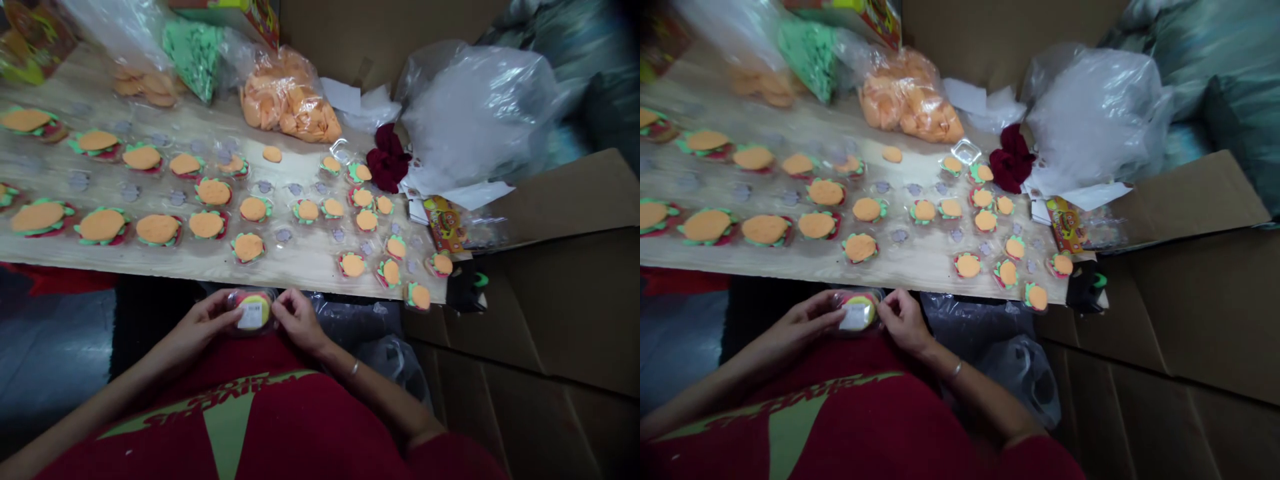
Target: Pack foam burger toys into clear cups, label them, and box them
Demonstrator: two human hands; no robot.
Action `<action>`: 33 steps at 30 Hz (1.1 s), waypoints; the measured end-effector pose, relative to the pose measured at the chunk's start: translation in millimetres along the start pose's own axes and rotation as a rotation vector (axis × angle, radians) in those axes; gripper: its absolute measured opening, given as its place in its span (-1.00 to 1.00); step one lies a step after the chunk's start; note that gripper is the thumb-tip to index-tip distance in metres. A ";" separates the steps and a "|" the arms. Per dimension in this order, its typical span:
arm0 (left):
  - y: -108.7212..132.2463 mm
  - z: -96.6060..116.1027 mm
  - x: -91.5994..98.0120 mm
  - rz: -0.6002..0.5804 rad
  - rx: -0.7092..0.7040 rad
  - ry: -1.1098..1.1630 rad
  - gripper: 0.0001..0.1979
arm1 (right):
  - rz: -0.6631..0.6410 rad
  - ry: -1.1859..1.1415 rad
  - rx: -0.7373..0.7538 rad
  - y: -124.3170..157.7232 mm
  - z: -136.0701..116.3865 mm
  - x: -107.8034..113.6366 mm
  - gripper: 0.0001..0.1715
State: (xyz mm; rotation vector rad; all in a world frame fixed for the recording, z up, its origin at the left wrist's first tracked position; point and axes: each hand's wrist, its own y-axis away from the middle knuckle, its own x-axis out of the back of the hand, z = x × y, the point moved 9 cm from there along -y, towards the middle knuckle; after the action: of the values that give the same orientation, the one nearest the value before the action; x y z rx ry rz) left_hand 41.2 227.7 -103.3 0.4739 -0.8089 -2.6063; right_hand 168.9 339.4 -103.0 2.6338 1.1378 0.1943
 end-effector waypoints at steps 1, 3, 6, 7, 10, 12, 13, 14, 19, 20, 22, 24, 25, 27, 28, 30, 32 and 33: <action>0.4 0.3 -2.1 -0.052 0.016 -0.051 -0.51 | -0.033 -0.043 -0.012 2.7 6.3 -2.9 -0.77; 2.2 8.2 -6.1 -0.141 -0.008 -0.215 -0.54 | -0.097 -0.024 0.024 3.8 5.2 -3.7 -0.77; 4.7 27.4 -11.9 -0.189 -0.133 -0.465 -0.63 | -0.253 0.108 0.088 -1.2 -13.4 -2.5 -0.79; 5.0 32.3 -13.1 -0.179 -0.173 -0.514 -0.63 | -0.331 0.137 0.098 -2.5 -20.3 -4.2 -0.79; 5.6 39.6 -14.5 -0.116 -0.270 -0.585 -0.64 | -0.492 0.243 0.190 -4.6 -42.9 -9.5 -0.81; 6.6 38.8 -16.0 -0.097 -0.306 -0.601 -0.66 | -0.530 0.355 0.284 -4.7 -54.3 -14.7 -0.81; 7.3 37.4 -17.1 -0.098 -0.313 -0.606 -0.67 | -0.540 0.403 0.320 -4.3 -57.3 -18.1 -0.81; 8.2 35.8 -17.9 -0.101 -0.314 -0.610 -0.67 | -0.550 0.443 0.340 -3.6 -58.2 -21.8 -0.81; 13.5 34.6 -18.8 -0.074 -0.378 -0.690 -0.67 | -0.503 0.580 0.371 0.6 -52.7 -28.8 -0.84; 14.2 35.0 -18.5 -0.061 -0.398 -0.715 -0.67 | -0.481 0.589 0.379 1.3 -52.0 -27.4 -0.85; 14.0 34.2 -18.1 -0.043 -0.404 -0.737 -0.67 | -0.450 0.580 0.381 2.7 -50.8 -23.4 -0.84; 10.7 29.7 -16.6 -0.033 -0.335 -0.668 -0.66 | -0.421 0.559 0.371 3.9 -51.0 -19.1 -0.83; 8.4 26.1 -16.0 -0.029 -0.279 -0.600 -0.65 | -0.383 0.556 0.368 4.3 -52.9 -16.3 -0.83; 4.2 18.1 -17.3 -0.031 -0.169 -0.408 -0.61 | -0.245 0.561 0.363 5.7 -60.9 -9.2 -0.80; 2.5 13.8 -19.8 -0.043 -0.123 -0.306 -0.58 | -0.175 0.558 0.365 7.8 -66.3 -7.2 -0.77; 0.2 4.8 -28.2 -0.103 -0.046 -0.117 -0.56 | -0.155 0.495 0.382 15.3 -75.4 -14.1 -0.72; 0.2 -0.7 -36.3 -0.177 -0.006 0.027 -0.61 | -0.262 0.325 0.396 23.1 -79.4 -28.5 -0.67; 1.3 0.3 -40.0 -0.220 -0.023 0.058 -0.63 | -0.265 0.227 0.385 24.1 -78.7 -29.5 -0.67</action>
State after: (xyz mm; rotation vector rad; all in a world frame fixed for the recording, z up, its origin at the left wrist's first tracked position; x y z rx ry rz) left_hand 76.4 244.3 -94.1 0.6634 -0.7439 -2.7838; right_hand 147.7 316.8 -21.2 2.7947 1.7411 0.2466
